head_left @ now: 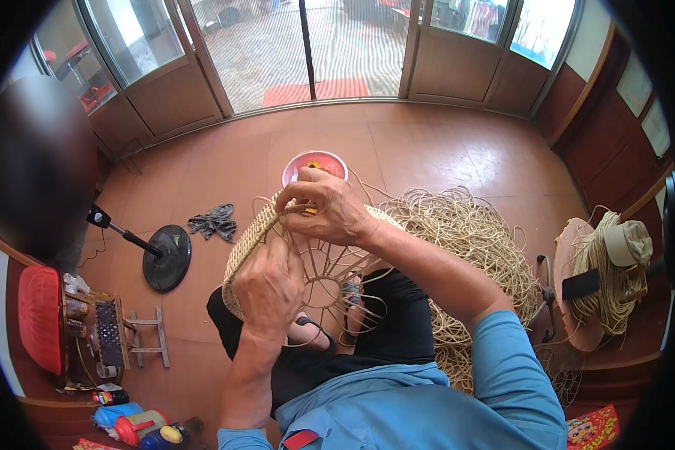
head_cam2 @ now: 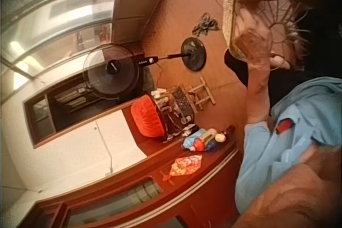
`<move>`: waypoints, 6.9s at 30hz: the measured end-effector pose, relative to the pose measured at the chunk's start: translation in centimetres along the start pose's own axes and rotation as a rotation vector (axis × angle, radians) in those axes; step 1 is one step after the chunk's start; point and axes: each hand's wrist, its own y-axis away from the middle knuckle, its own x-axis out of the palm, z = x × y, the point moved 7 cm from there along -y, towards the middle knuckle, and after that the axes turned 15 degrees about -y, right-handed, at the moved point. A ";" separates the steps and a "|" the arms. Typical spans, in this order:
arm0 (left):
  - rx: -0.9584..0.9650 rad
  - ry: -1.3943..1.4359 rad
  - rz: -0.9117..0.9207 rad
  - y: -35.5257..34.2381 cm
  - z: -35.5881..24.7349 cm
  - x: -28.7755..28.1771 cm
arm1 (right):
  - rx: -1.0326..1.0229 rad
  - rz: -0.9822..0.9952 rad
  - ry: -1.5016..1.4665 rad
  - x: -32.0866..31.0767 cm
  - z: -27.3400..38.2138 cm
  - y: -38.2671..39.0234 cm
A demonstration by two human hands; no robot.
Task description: Constructing a straw basket or hat using traditional hand-weaving techniques.
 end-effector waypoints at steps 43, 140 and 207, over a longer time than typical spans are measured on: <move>0.067 0.257 0.258 2.7 0.7 7.1 | 0.782 -0.237 -1.166 10.0 -2.3 19.2; -0.337 1.827 0.179 0.9 6.3 -2.0 | -0.205 0.099 0.335 3.7 -2.8 9.6; -0.295 1.625 0.169 6.0 3.4 -6.3 | -0.106 0.226 0.275 4.3 -3.9 9.0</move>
